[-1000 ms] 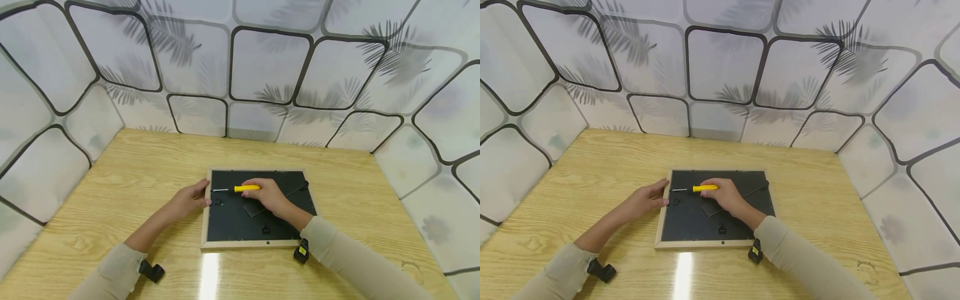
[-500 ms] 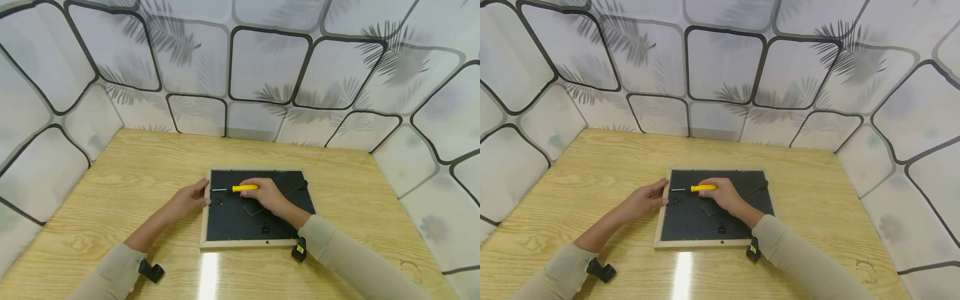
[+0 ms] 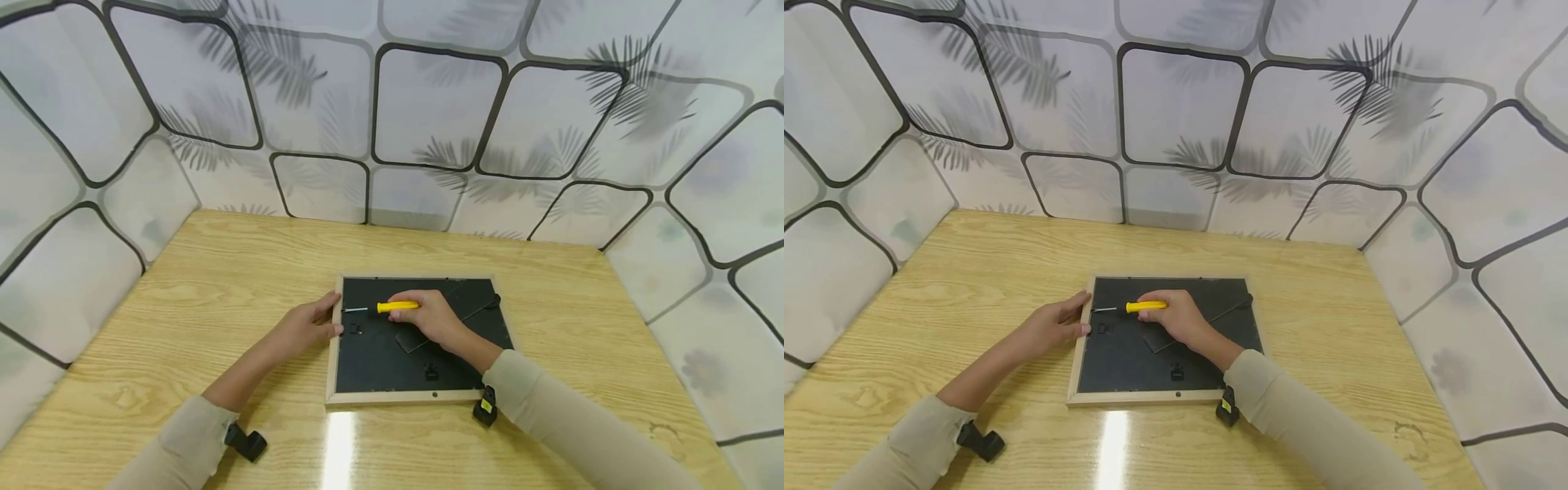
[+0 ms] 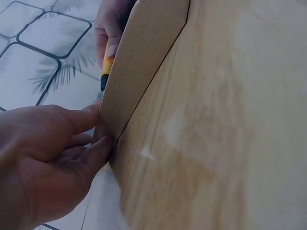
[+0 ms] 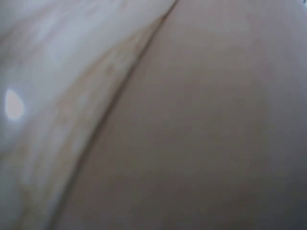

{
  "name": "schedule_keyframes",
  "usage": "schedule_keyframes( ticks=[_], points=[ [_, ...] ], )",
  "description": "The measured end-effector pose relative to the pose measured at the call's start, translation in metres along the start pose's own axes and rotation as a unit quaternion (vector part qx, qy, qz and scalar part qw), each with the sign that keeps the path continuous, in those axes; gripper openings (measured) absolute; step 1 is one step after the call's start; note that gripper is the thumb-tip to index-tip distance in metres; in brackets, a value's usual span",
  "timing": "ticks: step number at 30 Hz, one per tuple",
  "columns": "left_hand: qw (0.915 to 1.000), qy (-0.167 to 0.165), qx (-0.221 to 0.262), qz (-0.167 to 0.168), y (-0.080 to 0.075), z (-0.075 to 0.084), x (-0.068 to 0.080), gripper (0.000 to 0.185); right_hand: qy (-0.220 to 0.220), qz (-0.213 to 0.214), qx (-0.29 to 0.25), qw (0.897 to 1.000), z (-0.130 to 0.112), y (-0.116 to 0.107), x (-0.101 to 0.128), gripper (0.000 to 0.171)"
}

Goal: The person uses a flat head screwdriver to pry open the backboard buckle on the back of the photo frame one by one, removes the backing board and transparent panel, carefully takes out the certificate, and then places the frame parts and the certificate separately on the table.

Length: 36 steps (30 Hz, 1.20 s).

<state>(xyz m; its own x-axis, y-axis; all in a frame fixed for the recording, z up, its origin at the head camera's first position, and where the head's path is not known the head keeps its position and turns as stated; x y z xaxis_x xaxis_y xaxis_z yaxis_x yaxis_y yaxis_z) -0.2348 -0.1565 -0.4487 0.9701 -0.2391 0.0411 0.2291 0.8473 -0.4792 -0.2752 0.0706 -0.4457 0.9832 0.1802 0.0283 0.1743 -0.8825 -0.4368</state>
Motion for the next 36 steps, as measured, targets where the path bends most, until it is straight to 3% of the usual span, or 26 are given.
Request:
schedule_keyframes(
  ticks=[11,22,36],
  points=[
    [0.9998,-0.001,-0.017,0.009,-0.002,-0.001,-0.001,0.072,-0.010,0.004,-0.002,1.000,-0.002,0.002,-0.002,0.028],
    [0.9997,-0.013,-0.018,0.009,-0.001,-0.002,-0.001,0.073,-0.027,0.016,0.032,0.999,-0.013,0.002,-0.002,0.026],
    [0.9996,-0.013,-0.022,0.015,-0.001,-0.003,-0.001,0.074,-0.106,0.027,0.107,0.988,-0.046,0.002,-0.007,0.025]
  ],
)
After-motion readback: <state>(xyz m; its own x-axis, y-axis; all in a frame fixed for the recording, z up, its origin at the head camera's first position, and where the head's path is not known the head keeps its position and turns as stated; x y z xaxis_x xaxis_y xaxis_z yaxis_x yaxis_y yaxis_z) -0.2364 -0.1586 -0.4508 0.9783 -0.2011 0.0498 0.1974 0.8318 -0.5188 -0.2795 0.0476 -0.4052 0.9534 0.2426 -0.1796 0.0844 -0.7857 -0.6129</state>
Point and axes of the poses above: each hand's wrist, its own x-axis away from the middle knuckle, its own y-axis out of the palm, z = x × y, the point moved 7 cm from there along -x, towards the middle knuckle, and after that the axes turned 12 degrees about z, right-handed, at the moved point
